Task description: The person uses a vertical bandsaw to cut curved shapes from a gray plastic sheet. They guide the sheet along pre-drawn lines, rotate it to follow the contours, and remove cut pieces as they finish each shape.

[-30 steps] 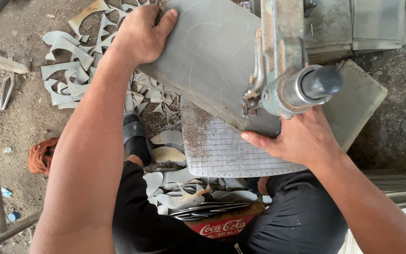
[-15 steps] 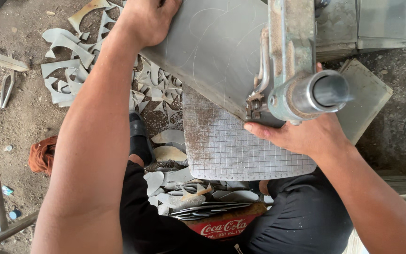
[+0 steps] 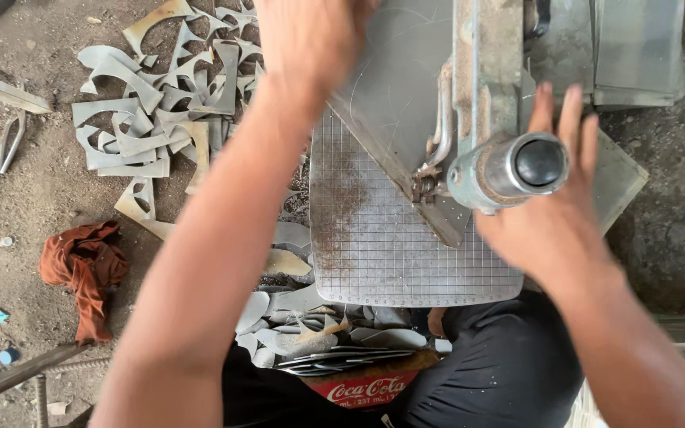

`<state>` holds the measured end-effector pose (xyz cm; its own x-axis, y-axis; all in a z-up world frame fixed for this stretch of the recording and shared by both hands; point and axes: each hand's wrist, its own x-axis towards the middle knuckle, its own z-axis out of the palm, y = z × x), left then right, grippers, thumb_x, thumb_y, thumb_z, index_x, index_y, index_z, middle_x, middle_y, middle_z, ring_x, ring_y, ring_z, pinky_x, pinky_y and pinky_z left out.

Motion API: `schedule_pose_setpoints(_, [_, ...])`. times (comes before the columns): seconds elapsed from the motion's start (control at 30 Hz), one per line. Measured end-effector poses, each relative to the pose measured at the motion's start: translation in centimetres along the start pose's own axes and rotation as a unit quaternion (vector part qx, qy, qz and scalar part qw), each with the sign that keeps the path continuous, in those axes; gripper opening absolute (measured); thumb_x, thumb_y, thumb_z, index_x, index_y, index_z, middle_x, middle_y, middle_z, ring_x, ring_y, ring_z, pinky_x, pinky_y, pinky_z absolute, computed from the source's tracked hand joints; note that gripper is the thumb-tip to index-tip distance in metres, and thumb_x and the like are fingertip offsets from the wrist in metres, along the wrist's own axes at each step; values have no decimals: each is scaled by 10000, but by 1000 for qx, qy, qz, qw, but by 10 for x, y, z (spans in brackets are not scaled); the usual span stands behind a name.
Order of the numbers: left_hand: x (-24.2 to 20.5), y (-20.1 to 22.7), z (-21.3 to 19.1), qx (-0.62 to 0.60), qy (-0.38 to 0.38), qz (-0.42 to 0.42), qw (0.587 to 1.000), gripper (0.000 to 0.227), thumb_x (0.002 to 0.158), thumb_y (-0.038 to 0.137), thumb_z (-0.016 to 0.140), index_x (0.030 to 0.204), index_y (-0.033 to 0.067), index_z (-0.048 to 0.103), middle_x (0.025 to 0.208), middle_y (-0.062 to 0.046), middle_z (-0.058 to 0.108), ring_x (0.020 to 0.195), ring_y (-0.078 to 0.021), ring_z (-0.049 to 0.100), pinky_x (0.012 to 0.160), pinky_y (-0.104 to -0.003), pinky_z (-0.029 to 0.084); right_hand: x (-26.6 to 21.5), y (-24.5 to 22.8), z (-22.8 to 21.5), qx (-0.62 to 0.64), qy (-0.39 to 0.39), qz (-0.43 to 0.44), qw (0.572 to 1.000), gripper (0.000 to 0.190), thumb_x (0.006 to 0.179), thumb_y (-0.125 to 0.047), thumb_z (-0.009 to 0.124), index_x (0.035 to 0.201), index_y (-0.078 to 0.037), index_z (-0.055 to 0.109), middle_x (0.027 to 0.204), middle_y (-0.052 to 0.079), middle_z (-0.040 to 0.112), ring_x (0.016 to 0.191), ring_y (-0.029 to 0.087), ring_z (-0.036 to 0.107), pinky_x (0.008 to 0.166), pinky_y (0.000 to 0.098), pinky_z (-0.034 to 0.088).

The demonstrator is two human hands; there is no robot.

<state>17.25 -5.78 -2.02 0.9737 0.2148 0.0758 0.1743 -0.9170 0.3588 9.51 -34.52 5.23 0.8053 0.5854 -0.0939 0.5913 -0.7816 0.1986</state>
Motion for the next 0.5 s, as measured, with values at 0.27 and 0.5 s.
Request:
schedule_pose_setpoints(0.27, [-73, 68, -26, 69, -56, -81, 993, 768, 1042, 540, 269, 1608, 36, 150, 1598, -397, 49, 1481, -553, -17, 1145, -757, 53, 81, 13, 40, 434, 57, -173, 882, 689, 993, -449, 577, 1570, -161, 333, 1684, 67, 331, 1538, 258, 414, 1106, 444, 515])
schedule_pose_setpoints(0.5, [-44, 71, -1, 73, -19, 18, 997, 591, 1055, 438, 320, 1560, 131, 326, 1539, -330, 333, 1464, -540, 217, 1170, -739, 79, 68, 25, 64, 304, 54, -162, 937, 579, 979, -453, 600, 1470, -177, 469, 1621, 69, 426, 1544, 266, 391, 1174, 502, 364])
